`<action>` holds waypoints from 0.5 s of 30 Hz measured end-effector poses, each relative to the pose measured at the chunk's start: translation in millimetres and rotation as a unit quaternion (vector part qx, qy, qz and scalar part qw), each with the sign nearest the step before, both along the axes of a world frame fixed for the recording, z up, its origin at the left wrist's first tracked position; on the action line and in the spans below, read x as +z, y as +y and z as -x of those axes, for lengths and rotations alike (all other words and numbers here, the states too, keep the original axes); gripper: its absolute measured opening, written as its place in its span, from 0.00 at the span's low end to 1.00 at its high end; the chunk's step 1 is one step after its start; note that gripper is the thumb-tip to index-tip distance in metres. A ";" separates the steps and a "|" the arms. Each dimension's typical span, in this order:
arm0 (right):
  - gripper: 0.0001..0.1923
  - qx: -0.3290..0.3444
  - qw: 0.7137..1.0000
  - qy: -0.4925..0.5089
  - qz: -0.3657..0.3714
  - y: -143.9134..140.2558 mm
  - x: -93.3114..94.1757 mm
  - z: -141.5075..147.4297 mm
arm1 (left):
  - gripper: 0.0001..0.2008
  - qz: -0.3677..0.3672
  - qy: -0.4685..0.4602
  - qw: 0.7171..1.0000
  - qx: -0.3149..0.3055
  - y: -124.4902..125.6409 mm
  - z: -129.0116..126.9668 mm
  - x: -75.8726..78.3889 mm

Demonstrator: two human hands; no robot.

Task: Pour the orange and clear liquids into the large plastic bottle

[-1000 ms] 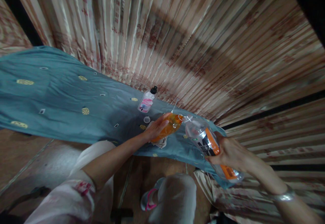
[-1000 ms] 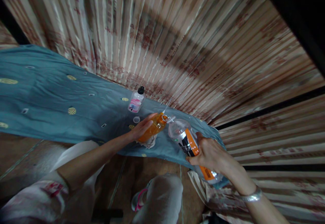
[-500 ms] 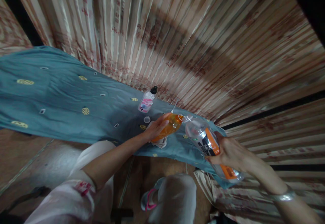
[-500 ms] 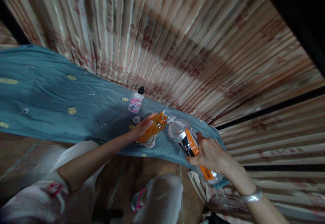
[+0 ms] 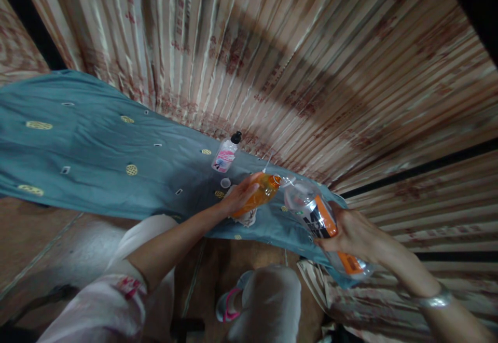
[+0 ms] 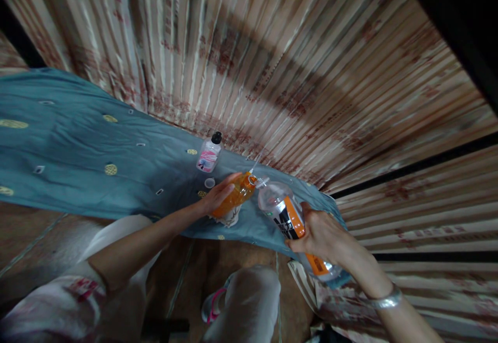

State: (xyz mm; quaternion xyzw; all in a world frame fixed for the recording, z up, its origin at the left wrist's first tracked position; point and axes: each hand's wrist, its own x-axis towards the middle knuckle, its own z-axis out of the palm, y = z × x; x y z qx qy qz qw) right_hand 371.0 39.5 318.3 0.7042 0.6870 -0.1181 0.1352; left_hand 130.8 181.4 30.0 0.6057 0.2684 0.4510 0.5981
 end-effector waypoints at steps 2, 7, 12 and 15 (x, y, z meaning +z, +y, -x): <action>0.25 -0.004 1.000 0.000 -0.002 0.5 -0.4 -0.4 | 0.47 0.006 -0.003 1.000 -0.004 0.1 1.1 1.3; 0.24 0.001 1.000 0.004 -0.007 1.3 -0.9 -2.3 | 0.49 0.005 -0.007 1.000 -0.001 -0.2 1.7 3.1; 0.24 -0.004 1.000 -0.004 -0.004 0.5 0.5 0.4 | 0.48 0.017 -0.009 1.000 -0.010 -1.6 0.6 4.1; 0.24 -0.009 1.000 -0.014 0.000 0.2 0.9 2.4 | 0.50 0.011 -0.009 1.000 -0.011 -2.3 1.8 5.4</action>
